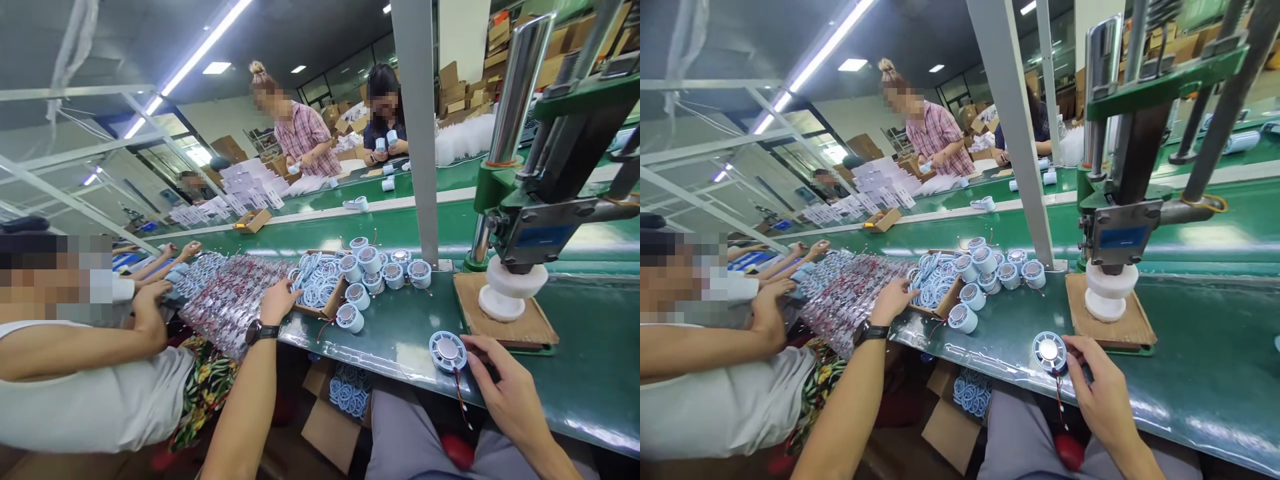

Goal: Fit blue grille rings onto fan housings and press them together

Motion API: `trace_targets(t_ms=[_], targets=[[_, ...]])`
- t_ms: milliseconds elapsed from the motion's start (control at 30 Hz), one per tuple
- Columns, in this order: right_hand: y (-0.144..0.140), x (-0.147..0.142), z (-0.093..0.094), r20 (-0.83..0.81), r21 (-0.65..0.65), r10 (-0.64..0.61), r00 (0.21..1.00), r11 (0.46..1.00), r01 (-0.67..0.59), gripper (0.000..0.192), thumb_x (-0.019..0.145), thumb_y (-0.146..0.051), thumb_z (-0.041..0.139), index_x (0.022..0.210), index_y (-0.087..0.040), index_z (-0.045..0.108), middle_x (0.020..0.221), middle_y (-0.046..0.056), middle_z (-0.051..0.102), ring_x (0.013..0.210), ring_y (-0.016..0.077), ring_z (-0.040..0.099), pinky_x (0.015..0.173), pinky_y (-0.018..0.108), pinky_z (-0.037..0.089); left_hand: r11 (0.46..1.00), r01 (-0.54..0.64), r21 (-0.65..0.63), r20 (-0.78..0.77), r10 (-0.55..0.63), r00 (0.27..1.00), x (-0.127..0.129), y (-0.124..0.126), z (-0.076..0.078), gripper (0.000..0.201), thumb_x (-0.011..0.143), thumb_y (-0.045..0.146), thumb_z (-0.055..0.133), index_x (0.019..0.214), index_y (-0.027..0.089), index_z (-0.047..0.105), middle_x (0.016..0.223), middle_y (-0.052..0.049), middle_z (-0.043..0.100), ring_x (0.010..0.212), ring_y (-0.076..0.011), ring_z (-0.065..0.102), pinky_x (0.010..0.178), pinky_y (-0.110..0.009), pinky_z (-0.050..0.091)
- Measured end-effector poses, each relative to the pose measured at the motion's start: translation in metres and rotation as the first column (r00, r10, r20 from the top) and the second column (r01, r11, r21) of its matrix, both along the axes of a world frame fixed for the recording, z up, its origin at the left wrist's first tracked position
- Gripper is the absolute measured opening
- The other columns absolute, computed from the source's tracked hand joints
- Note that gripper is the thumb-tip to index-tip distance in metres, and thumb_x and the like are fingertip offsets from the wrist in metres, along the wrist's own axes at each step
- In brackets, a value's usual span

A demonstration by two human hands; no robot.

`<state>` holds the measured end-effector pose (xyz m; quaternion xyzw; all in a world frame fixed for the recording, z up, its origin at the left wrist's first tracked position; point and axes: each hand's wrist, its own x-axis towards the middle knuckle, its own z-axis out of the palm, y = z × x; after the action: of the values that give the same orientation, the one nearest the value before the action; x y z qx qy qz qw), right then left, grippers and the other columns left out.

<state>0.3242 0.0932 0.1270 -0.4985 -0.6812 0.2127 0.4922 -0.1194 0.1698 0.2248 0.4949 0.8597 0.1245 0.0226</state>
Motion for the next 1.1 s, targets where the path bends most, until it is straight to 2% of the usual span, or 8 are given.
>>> trace_targets(t_ms=[267, 433, 500, 567, 633, 700, 867, 1100], targets=[[0.004, 0.003, -0.004, 0.008, 0.065, 0.01, 1.0, 0.998, -0.01, 0.019, 0.098, -0.029, 0.053, 0.105, -0.022, 0.069, 0.096, 0.005, 0.075, 0.076, 0.0188, 0.072, 0.07, 0.029, 0.059, 0.952, -0.106, 0.286, 0.148, 0.066, 0.987, 0.014, -0.019, 0.025, 0.029, 0.098, 0.036, 0.065, 0.118, 0.015, 0.066, 0.116, -0.009, 0.071, 0.103, -0.024, 0.07, 0.092, -0.046, 0.058], [-0.025, -0.002, -0.004, -0.188, 0.203, -0.209, 0.96, 0.948, 0.246, 0.018, 0.093, -0.018, 0.06, 0.109, -0.024, 0.067, 0.1, 0.009, 0.069, 0.088, 0.0244, 0.069, 0.081, 0.038, 0.057, 0.902, -0.012, 0.431, 0.364, -0.162, 0.917, 0.084, -0.084, 0.016, 0.049, 0.091, 0.054, 0.06, 0.113, 0.011, 0.069, 0.099, -0.013, 0.079, 0.09, -0.0266, 0.076, 0.076, -0.035, 0.062], [-0.049, -0.013, 0.003, -0.246, 0.169, -0.098, 0.964, 0.975, 0.142, 0.025, 0.092, -0.015, 0.061, 0.112, -0.028, 0.068, 0.102, 0.009, 0.07, 0.094, 0.0263, 0.069, 0.085, 0.04, 0.058, 0.902, 0.055, 0.428, 0.498, -0.286, 0.819, 0.128, -0.109, -0.002, 0.054, 0.083, 0.061, 0.067, 0.106, 0.013, 0.073, 0.092, -0.011, 0.08, 0.078, -0.0254, 0.076, 0.065, -0.032, 0.062], [-0.071, -0.029, 0.011, -0.329, -0.014, 0.111, 0.938, 0.992, -0.122, 0.035, 0.093, -0.018, 0.061, 0.126, -0.031, 0.065, 0.112, 0.01, 0.071, 0.093, 0.0252, 0.071, 0.081, 0.038, 0.06, 0.894, 0.091, 0.438, 0.738, -0.416, 0.532, 0.171, -0.129, -0.02, 0.055, 0.079, 0.059, 0.075, 0.11, 0.013, 0.073, 0.087, -0.012, 0.081, 0.074, -0.0247, 0.077, 0.064, -0.031, 0.062], [-0.083, -0.044, 0.018, -0.494, -0.225, 0.251, 0.833, 0.888, -0.401, 0.049, 0.094, -0.025, 0.064, 0.142, -0.031, 0.055, 0.125, 0.012, 0.068, 0.092, 0.0233, 0.072, 0.078, 0.035, 0.062, 0.898, 0.093, 0.43, 0.853, -0.438, 0.285, 0.204, -0.144, -0.034, 0.057, 0.081, 0.056, 0.077, 0.118, 0.014, 0.071, 0.089, -0.012, 0.082, 0.077, -0.0243, 0.078, 0.068, -0.029, 0.063], [-0.085, -0.051, 0.022, -0.661, -0.34, 0.241, 0.711, 0.747, -0.57, 0.058, 0.095, -0.031, 0.066, 0.149, -0.029, 0.047, 0.132, 0.013, 0.066, 0.093, 0.0212, 0.072, 0.078, 0.032, 0.062, 0.906, 0.121, 0.406, 0.894, -0.422, 0.154, 0.222, -0.152, -0.041, 0.057, 0.083, 0.053, 0.077, 0.125, 0.015, 0.069, 0.099, -0.013, 0.082, 0.087, -0.0258, 0.079, 0.075, -0.03, 0.064], [-0.075, -0.042, 0.026, -0.819, -0.417, 0.073, 0.569, 0.606, -0.678, 0.059, 0.093, -0.038, 0.072, 0.147, -0.028, 0.051, 0.128, 0.012, 0.068, 0.075, 0.0121, 0.065, 0.061, 0.021, 0.056, 0.896, 0.193, 0.401, 0.916, -0.396, -0.065, 0.227, -0.16, -0.043, 0.067, 0.08, 0.041, 0.085, 0.139, 0.021, 0.063, 0.126, -0.014, 0.075, 0.11, -0.0305, 0.074, 0.093, -0.036, 0.061], [-0.073, -0.044, 0.037, -0.908, -0.311, 0.029, 0.418, 0.624, -0.717, 0.054, 0.086, -0.036, 0.081, 0.137, -0.034, 0.062, 0.115, 0.008, 0.072, 0.074, 0.0098, 0.064, 0.061, 0.017, 0.055, 0.887, 0.166, 0.43, 0.902, -0.414, -0.126, 0.228, -0.16, -0.035, 0.061, 0.078, 0.024, 0.088, 0.134, 0.025, 0.066, 0.124, -0.01, 0.077, 0.111, -0.0261, 0.075, 0.095, -0.03, 0.06]])
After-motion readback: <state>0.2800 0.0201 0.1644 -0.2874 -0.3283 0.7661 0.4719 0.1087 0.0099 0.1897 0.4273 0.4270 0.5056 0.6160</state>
